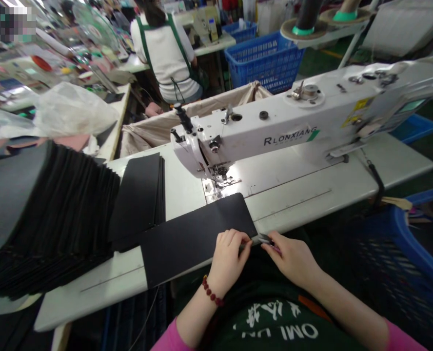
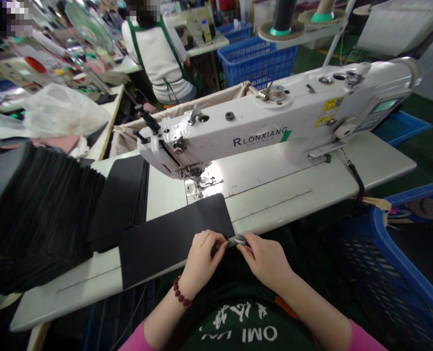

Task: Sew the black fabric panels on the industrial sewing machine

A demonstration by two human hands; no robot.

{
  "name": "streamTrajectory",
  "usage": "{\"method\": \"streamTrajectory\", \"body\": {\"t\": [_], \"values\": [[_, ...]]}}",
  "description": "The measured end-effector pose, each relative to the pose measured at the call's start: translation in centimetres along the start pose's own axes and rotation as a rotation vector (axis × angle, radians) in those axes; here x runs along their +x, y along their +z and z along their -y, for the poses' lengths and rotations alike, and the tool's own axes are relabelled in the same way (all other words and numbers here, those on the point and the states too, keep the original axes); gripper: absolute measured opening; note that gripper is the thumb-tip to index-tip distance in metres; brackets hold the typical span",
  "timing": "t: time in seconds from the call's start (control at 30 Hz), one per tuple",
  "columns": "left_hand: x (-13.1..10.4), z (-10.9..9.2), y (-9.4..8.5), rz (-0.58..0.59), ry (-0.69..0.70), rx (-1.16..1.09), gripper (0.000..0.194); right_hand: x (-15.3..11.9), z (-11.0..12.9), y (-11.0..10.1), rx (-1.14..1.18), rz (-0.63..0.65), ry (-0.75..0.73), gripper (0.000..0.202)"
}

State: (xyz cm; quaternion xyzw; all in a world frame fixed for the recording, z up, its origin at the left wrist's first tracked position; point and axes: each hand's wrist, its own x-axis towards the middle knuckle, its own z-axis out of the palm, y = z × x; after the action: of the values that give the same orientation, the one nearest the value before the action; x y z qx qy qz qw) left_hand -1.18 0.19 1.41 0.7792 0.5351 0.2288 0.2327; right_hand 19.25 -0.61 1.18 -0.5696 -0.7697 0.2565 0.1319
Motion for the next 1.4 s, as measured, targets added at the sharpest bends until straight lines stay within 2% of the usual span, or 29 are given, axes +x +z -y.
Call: {"method": "streamTrajectory", "body": {"t": [0.13, 0.3, 0.4, 0.5, 0.57, 0.63, 0.7, 0.8, 0.87, 0.93, 1.03, 1.1, 1.2, 1.3, 1.4], "values": [[-0.1, 0.0, -0.3, -0.001, -0.036, -0.068, 0.009, 0.5, 0.6, 0.4, -0.085, 0.007, -0.051, 0.019], [0.1, -0.3, -0.1, 0.001, -0.038, -0.113, 0.011, 0.9, 1.2, 0.9, -0.123, -0.013, -0.024, 0.023], [-0.1, -0.4, -0.6, -0.002, -0.015, -0.149, 0.012, 1.1, 1.3, 0.9, -0.142, -0.019, -0.018, 0.026], [-1.6, 0.2, -2.3, 0.133, 0.116, -0.187, 0.013, 1.2, 0.8, 0.6, -0.129, -0.052, -0.006, 0.027], [-3.6, 1.1, -3.9, 0.281, 0.260, -0.160, 0.017, 1.3, 0.2, 0.5, -0.115, -0.093, -0.017, 0.027], [-6.3, 2.5, -5.6, 0.358, 0.333, -0.090, 0.025, 1.5, -0.2, 0.4, -0.113, -0.138, -0.069, 0.029], [-9.1, 4.3, -7.3, 0.296, 0.265, 0.002, 0.027, 1.9, -0.3, 0.3, -0.133, -0.163, -0.144, 0.033], [-12.8, 7.4, -9.7, 0.004, 0.031, 0.192, 0.017, 2.8, 0.0, 0.0, -0.185, -0.129, -0.254, 0.039], [-14.2, 9.5, -11.0, -0.139, -0.095, 0.304, 0.032, 3.6, 0.2, -0.1, -0.213, -0.064, -0.333, 0.046], [-14.9, 11.3, -11.9, -0.154, -0.141, 0.336, 0.040, 4.5, 0.2, -0.1, -0.236, 0.015, -0.402, 0.050], [-15.0, 12.6, -13.0, -0.127, -0.101, 0.209, 0.031, 5.7, -0.2, -0.3, -0.271, 0.095, -0.479, 0.048], [-14.7, 12.2, -13.8, -0.170, -0.066, 0.069, 0.025, 6.2, -0.5, -0.8, -0.251, 0.106, -0.526, 0.044], [-13.7, 10.2, -15.4, -0.326, -0.098, -0.072, 0.016, 6.4, -0.1, -2.8, -0.097, 0.070, -0.536, 0.042], [-12.4, 7.5, -17.2, -0.482, -0.274, -0.138, 0.014, 6.3, 1.2, -5.6, 0.095, -0.067, -0.442, 0.025], [-10.9, 5.3, -18.5, -0.489, -0.474, -0.250, 0.024, 6.1, 2.8, -8.1, 0.177, -0.130, -0.279, 0.019]]}}
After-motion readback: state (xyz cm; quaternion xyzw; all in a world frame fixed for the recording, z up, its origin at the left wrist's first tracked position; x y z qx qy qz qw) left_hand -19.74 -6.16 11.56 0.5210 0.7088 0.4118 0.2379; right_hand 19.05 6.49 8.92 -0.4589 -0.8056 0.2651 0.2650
